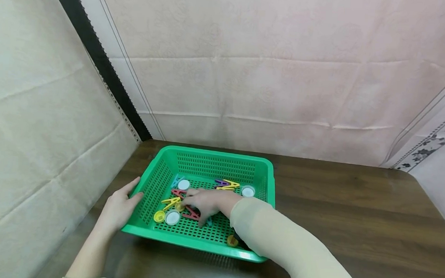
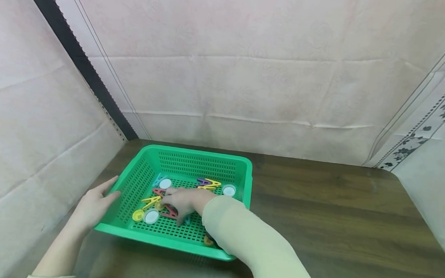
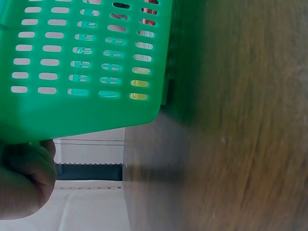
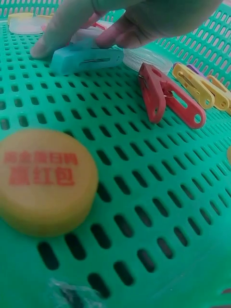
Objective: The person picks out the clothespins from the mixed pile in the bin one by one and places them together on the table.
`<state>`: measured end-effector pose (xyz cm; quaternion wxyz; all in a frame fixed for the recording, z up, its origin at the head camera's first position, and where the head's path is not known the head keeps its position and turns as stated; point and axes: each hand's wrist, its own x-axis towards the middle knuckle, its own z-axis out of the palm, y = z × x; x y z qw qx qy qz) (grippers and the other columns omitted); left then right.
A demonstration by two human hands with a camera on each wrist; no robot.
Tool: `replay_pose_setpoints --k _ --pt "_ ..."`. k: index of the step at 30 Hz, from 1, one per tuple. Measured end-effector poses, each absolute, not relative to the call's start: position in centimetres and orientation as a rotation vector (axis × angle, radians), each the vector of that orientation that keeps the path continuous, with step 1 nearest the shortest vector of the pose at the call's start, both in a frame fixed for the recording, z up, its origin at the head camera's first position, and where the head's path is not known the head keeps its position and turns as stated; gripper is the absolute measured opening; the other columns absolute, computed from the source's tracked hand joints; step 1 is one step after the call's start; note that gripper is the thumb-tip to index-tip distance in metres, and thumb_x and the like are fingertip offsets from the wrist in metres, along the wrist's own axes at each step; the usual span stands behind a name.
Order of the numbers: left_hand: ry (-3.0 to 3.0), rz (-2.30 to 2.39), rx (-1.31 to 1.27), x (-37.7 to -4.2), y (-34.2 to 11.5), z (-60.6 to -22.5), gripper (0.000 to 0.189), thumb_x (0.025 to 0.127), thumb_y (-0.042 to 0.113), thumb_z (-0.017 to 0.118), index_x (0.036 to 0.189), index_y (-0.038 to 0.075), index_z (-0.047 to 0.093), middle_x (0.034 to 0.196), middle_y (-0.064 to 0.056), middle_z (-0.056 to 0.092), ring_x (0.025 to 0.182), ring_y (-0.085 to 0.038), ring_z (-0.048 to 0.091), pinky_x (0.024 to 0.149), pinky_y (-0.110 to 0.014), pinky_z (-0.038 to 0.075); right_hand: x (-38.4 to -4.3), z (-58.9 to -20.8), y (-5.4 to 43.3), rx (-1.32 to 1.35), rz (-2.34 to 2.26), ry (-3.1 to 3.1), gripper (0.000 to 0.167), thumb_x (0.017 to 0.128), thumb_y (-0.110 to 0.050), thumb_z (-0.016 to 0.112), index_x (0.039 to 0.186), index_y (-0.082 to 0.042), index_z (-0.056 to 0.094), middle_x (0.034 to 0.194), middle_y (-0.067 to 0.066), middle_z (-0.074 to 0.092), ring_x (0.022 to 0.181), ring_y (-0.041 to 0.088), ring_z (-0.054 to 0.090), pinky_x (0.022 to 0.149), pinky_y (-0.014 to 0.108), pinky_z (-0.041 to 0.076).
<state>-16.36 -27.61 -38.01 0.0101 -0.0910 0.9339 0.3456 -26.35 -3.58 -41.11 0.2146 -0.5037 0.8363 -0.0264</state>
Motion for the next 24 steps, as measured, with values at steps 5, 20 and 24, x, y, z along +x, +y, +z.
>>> replay_pose_setpoints --k 5,20,24 --pt "2.927 1.066 -0.275 -16.4 -27.7 -38.0 0.06 0.098 0.038 0.042 0.15 0.015 0.024 0.132 -0.025 0.045 0.059 -0.021 0.049 0.056 -0.034 0.039 -26.5 -40.9 -3.6 -1.411 -0.092 2.31 0.071 0.076 -0.035 0.078 0.138 -0.029 0.044 0.128 -0.009 0.037 0.111 0.008 0.041 0.085 0.025 0.04" --pt "2.912 1.063 -0.277 -16.2 -27.5 -37.9 0.061 0.098 0.036 0.043 0.15 0.012 0.024 0.13 -0.026 0.046 0.056 -0.021 0.049 0.055 -0.034 0.04 -26.6 -39.7 -3.8 -1.41 -0.243 2.321 0.067 0.081 -0.023 0.071 0.142 -0.017 0.042 0.131 -0.004 0.046 0.102 0.007 0.044 0.087 0.021 0.039" --pt "2.917 1.062 -0.275 -16.2 -27.5 -37.9 0.06 0.098 0.035 0.043 0.15 0.012 0.024 0.132 -0.026 0.045 0.056 -0.021 0.049 0.054 -0.034 0.04 -26.5 -39.3 -3.7 -1.389 -0.269 2.316 0.068 0.082 -0.017 0.068 0.144 -0.015 0.039 0.125 -0.003 0.048 0.094 0.01 0.045 0.079 0.022 0.039"
